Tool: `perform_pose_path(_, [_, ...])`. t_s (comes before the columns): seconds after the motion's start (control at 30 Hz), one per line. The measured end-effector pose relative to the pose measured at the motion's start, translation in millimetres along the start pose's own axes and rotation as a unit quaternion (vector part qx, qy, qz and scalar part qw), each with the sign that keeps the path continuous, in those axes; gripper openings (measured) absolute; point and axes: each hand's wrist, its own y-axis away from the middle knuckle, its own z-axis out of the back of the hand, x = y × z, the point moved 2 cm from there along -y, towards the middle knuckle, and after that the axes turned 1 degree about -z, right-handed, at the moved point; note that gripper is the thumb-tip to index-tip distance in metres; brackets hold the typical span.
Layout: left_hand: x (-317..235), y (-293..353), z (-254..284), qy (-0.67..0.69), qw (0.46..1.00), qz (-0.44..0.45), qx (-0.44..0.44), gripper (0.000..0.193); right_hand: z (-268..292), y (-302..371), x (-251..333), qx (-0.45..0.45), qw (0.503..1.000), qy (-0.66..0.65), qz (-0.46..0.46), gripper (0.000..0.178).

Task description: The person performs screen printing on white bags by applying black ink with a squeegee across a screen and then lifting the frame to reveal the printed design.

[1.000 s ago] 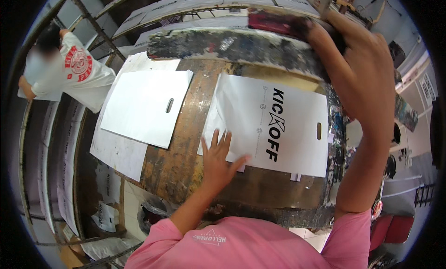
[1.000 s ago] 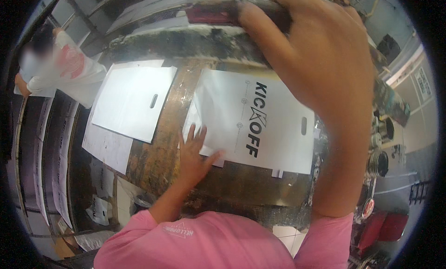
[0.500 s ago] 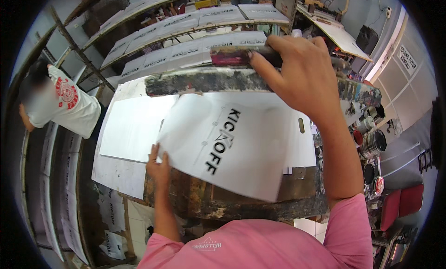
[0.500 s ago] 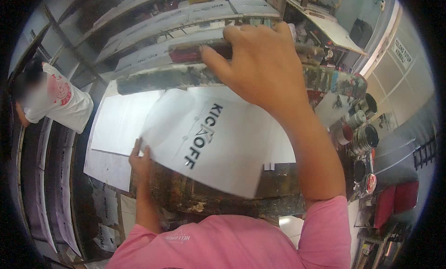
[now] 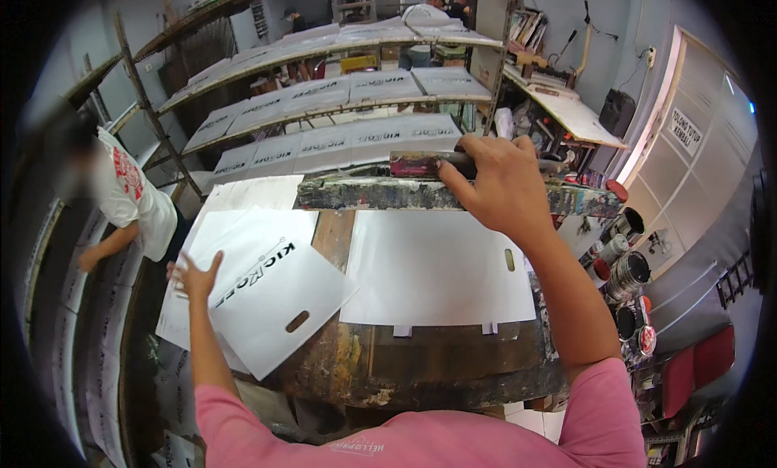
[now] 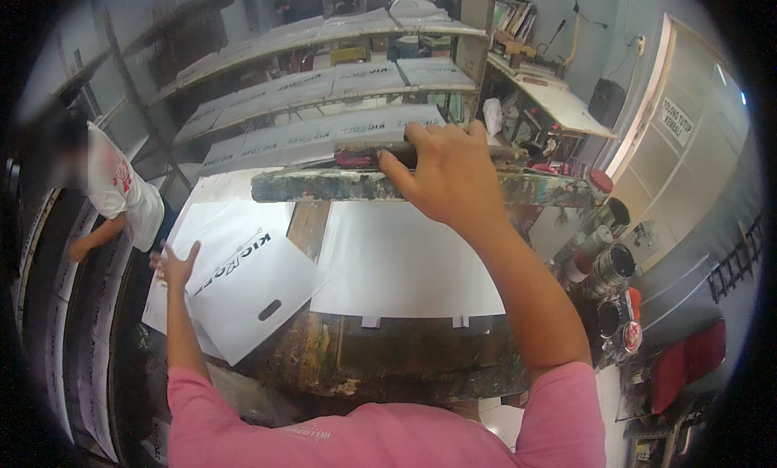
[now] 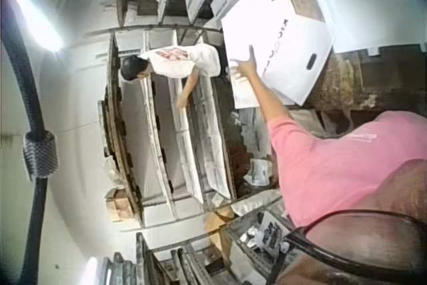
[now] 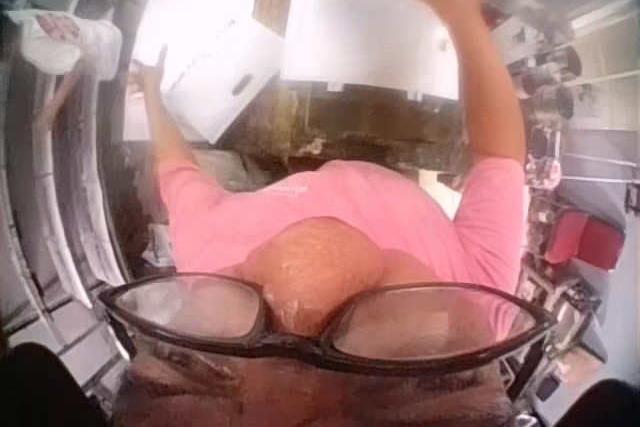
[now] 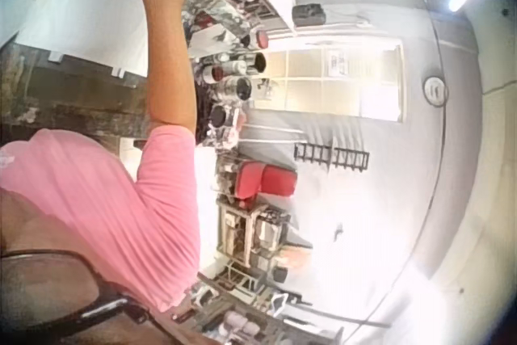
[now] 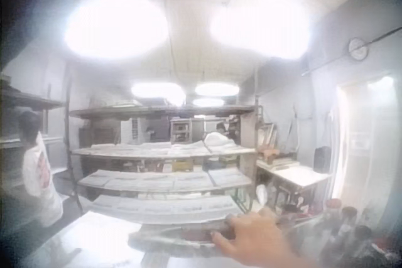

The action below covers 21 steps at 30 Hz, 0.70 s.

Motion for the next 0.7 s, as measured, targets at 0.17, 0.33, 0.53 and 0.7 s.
perform_pose_path(0.17, [-170, 165, 64, 0.612, 0.715, -0.187, 0.281, 0.127, 4, 23, 16, 0.015, 1.000, 0.013, -0.016, 0.060])
perform_pose_path(0.33, [-212, 272, 78, 0.701, 0.635, -0.099, 0.309, 0.135, -19, 112, 14, 0.257, 0.965, -0.006, 0.055, 0.060])
perform_pose_path(0.53, [-155, 334, -1, 0.466, 0.815, -0.091, 0.332, 0.099, -93, 200, -19, 0.421, 0.881, -0.214, -0.006, 0.042])
perform_pose_path(0.7, [-130, 353, -35, 0.322, 0.904, -0.218, 0.176, 0.113, -213, 168, -78, 0.258, 0.949, -0.183, 0.000, 0.043])
